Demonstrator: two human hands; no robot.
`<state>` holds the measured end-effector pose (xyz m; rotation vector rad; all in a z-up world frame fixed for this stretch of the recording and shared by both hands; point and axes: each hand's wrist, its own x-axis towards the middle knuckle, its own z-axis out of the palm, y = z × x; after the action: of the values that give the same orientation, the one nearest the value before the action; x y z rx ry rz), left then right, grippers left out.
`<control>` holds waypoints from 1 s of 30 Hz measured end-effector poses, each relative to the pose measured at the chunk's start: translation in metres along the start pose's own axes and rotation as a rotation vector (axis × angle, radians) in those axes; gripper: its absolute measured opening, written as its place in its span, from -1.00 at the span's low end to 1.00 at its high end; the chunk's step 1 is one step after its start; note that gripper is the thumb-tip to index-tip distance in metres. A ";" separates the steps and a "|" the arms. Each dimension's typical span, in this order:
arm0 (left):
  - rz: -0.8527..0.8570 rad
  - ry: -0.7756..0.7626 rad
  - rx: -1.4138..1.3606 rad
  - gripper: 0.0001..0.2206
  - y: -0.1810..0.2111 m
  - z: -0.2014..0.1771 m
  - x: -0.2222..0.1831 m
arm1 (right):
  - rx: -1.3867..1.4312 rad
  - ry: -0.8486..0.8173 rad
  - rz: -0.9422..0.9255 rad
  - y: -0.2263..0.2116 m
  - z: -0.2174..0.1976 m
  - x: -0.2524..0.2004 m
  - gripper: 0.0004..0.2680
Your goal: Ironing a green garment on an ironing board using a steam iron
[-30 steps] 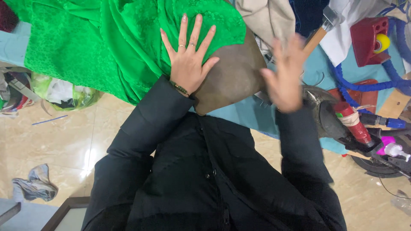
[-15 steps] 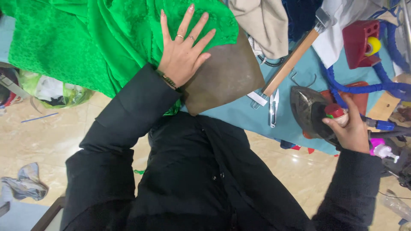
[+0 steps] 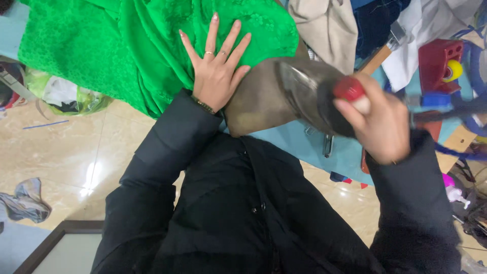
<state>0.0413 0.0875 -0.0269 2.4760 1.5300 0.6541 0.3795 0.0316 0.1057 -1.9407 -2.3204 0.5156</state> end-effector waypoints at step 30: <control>-0.088 0.204 -0.215 -0.68 0.020 0.027 -0.119 | -0.330 -0.091 -0.150 -0.057 0.029 0.072 -0.58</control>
<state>0.0240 -0.0244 -0.0776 2.2282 1.5328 1.0239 0.3033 0.0867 0.0842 -1.8773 -2.7296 0.2228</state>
